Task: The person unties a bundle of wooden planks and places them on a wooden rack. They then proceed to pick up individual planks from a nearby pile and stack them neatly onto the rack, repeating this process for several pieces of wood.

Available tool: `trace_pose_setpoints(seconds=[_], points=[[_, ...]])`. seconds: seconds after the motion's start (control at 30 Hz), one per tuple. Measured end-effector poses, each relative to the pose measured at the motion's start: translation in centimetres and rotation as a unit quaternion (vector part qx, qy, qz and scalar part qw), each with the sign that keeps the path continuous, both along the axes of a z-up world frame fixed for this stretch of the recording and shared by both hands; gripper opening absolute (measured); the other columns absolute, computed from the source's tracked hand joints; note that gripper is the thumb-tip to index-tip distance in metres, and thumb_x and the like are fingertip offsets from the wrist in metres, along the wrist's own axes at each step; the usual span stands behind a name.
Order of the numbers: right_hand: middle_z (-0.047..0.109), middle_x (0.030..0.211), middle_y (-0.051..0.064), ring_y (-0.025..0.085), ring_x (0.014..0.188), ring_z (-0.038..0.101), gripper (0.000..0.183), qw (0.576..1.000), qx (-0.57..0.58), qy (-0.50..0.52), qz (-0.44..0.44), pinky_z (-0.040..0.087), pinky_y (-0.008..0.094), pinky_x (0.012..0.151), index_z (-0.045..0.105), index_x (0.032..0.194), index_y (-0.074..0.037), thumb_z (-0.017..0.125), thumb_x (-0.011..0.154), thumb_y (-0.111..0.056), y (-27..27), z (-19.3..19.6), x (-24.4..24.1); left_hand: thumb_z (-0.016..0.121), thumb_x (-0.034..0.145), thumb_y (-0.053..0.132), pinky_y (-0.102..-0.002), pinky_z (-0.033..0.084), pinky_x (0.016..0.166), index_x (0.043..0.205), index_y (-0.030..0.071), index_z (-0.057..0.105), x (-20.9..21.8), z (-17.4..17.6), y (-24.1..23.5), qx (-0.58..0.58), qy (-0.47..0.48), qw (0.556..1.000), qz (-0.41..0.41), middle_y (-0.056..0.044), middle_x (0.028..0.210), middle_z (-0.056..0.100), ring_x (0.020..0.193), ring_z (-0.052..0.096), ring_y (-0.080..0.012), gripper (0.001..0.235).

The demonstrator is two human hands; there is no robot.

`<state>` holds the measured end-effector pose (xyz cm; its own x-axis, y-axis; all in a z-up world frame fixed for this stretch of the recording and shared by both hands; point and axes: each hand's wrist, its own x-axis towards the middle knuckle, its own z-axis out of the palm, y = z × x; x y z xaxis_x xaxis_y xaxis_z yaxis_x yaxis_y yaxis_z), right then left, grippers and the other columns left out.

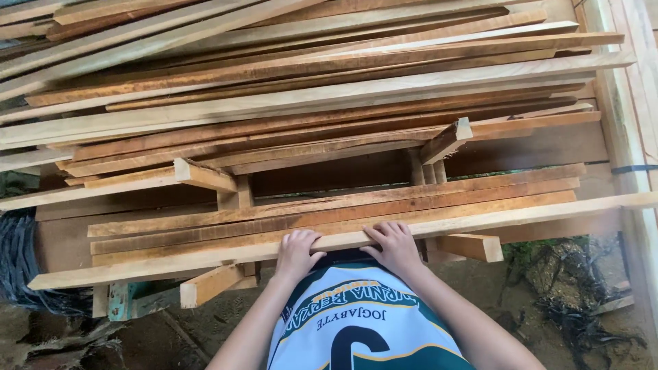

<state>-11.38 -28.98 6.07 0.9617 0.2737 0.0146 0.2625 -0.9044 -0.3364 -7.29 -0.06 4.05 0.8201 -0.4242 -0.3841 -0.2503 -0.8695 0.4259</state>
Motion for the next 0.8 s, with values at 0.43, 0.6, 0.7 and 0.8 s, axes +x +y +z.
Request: trace_pose_setpoints(seconds=[0.43,0.6,0.7,0.8], points=[[0.058,0.113,-0.003,0.022,0.112,0.056,0.043,0.996,-0.048,0.069,0.043,0.048,0.037,0.088,0.063,0.106,-0.02,0.082,0.072,-0.039,-0.3,-4.3,1.7,0.081,0.082,0.036,-0.044,0.038,0.111,0.126,0.027,0.06,-0.9,-5.4,-0.2,0.041,-0.038,0.998,0.005,0.008,0.123,0.055,0.128,0.049,-0.0177,0.049],[0.058,0.106,0.002,0.026,0.107,0.057,0.049,0.992,-0.048,0.023,0.11,0.049,0.039,0.085,0.061,0.102,-0.015,0.086,0.067,-0.04,-0.9,-4.0,2.1,0.083,0.079,0.037,-0.043,0.042,0.108,0.121,0.025,0.063,-1.2,-4.2,0.2,-0.002,-0.059,0.998,0.023,0.006,0.122,0.059,0.126,0.054,-0.0193,0.048],[0.06,0.113,0.005,0.027,0.11,0.057,0.047,0.989,-0.064,-0.002,0.136,0.048,0.039,0.087,0.063,0.109,-0.013,0.083,0.074,-0.038,-0.9,-3.0,1.9,0.085,0.078,0.035,-0.041,0.042,0.107,0.122,0.025,0.063,-1.7,-4.7,0.3,0.0,-0.099,0.995,0.009,0.006,0.122,0.06,0.125,0.054,-0.019,0.05],[0.061,0.114,0.002,0.025,0.108,0.058,0.044,0.993,-0.034,-0.019,0.113,0.047,0.038,0.083,0.063,0.109,-0.018,0.08,0.078,-0.044,-0.8,-2.8,1.7,0.084,0.076,0.038,-0.04,0.041,0.107,0.121,0.028,0.062,-2.1,-5.3,0.2,-0.007,-0.135,0.991,0.011,0.007,0.12,0.059,0.125,0.054,-0.0168,0.051]])
